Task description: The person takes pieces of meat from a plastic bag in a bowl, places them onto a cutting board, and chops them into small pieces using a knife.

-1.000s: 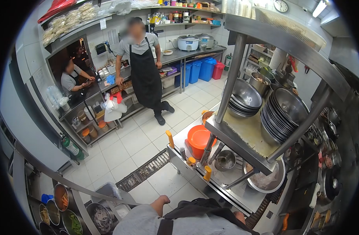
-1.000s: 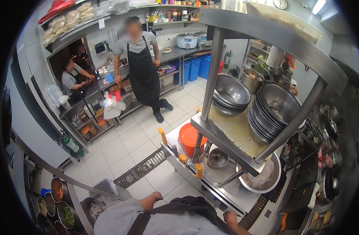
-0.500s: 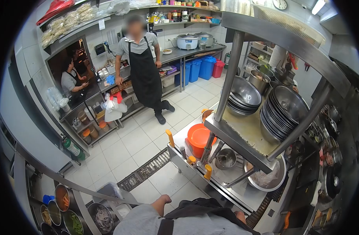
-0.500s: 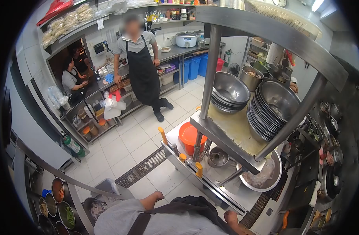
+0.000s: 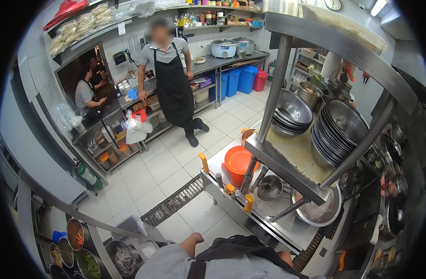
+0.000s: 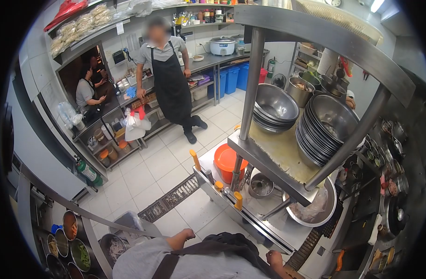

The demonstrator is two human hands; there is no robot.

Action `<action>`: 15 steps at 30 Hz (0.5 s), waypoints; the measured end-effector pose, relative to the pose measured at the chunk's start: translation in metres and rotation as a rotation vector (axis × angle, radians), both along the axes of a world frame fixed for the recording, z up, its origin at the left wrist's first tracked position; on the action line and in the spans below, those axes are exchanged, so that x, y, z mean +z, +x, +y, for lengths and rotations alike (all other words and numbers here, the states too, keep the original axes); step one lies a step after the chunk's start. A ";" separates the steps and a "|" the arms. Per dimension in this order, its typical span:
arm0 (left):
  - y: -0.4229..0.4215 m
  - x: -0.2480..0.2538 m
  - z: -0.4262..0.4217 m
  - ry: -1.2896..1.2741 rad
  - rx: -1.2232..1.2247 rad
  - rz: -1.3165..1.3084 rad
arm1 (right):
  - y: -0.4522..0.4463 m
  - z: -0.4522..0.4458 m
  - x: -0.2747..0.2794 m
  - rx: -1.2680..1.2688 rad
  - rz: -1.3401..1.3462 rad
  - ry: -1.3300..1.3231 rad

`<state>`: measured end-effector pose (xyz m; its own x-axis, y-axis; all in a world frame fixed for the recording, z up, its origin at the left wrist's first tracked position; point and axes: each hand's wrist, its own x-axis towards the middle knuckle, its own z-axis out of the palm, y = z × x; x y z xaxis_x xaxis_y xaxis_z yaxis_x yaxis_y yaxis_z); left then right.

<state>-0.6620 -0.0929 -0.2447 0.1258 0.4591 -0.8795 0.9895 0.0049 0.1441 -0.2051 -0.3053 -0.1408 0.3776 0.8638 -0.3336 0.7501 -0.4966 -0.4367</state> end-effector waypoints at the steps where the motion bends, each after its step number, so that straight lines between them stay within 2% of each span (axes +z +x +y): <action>1: 0.000 -0.003 0.000 -0.013 0.014 0.005 | 0.000 0.001 0.003 0.000 0.000 0.000; 11: 0.002 -0.006 0.004 -0.005 -0.008 -0.014 | 0.002 0.003 0.000 0.024 -0.013 0.020; 15: 0.003 -0.008 0.002 0.026 0.046 -0.028 | -0.008 0.009 0.029 -0.041 0.068 -0.045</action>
